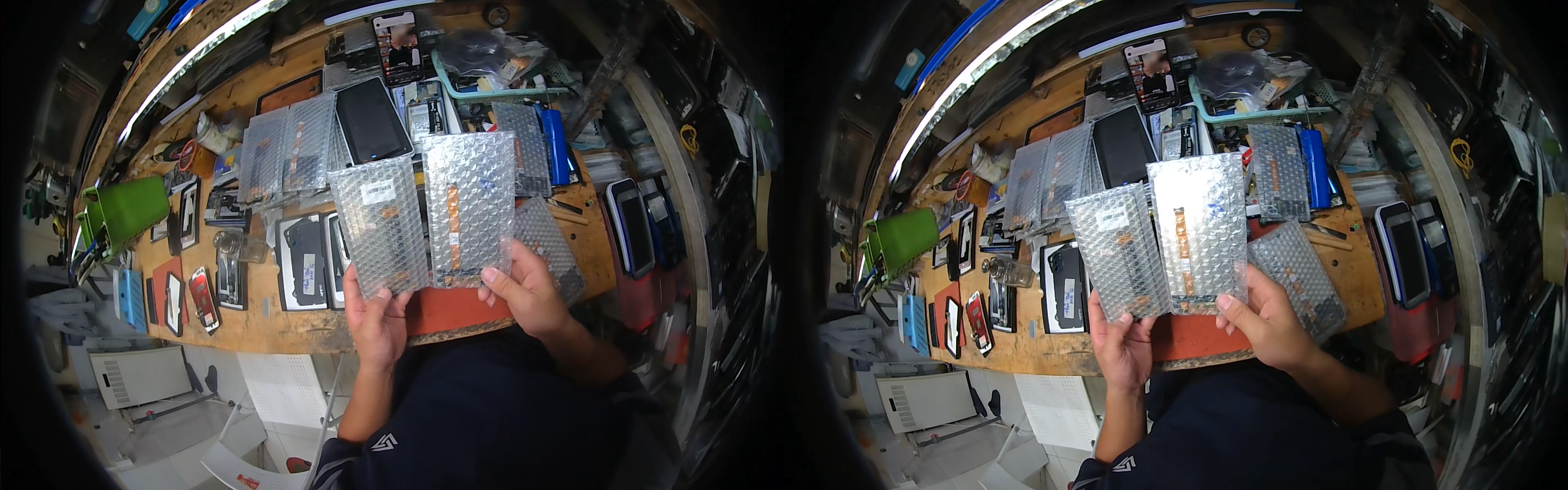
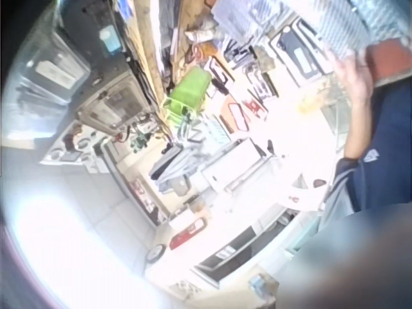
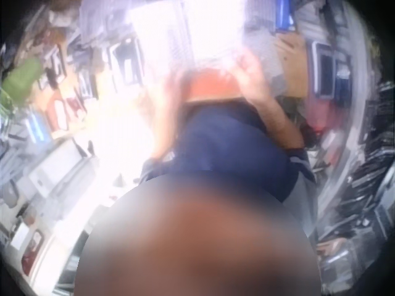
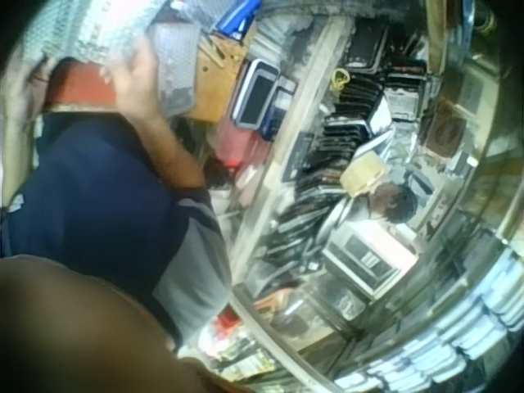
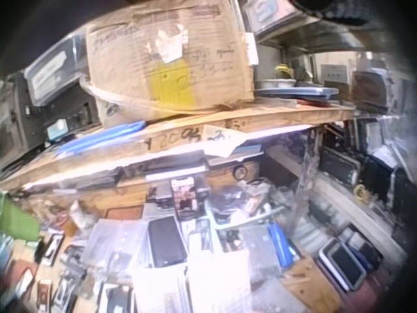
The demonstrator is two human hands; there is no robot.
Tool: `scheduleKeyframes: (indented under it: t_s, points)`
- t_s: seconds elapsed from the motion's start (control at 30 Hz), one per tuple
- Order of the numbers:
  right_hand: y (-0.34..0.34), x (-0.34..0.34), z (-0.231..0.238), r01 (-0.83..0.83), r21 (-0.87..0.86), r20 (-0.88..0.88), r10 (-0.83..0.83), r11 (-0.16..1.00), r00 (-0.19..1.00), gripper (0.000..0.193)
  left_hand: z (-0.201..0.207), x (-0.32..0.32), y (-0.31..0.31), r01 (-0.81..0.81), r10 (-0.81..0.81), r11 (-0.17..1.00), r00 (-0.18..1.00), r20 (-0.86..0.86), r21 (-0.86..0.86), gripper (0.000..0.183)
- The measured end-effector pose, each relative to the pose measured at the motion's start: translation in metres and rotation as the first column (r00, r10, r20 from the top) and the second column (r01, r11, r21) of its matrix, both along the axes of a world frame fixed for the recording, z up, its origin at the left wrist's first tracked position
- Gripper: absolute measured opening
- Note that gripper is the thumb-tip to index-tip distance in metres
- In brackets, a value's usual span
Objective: The person picks up and inspects several smartphones and electronic components on a cluttered workbench, turning them over to view both sides and handling bubble-wrapped items. The person places some items back on the table and reaches for more from a shelf.
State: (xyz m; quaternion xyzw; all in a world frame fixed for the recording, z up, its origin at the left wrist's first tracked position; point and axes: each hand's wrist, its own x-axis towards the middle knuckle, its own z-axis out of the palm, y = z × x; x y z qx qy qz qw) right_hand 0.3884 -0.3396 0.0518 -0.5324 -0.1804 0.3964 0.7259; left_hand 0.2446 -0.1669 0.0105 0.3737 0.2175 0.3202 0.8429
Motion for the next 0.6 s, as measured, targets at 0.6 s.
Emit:
scheduleKeyframes:
  t_s: [0.6]
  points:
    - [0.004, -0.007, -0.018, -0.121, -0.012, -0.075, 0.120, 0.993, 0.990, 0.036, 0.005, -0.008, -0.011, 0.095, -0.069, 0.987, 0.980, 0.187, -0.130, 0.069]
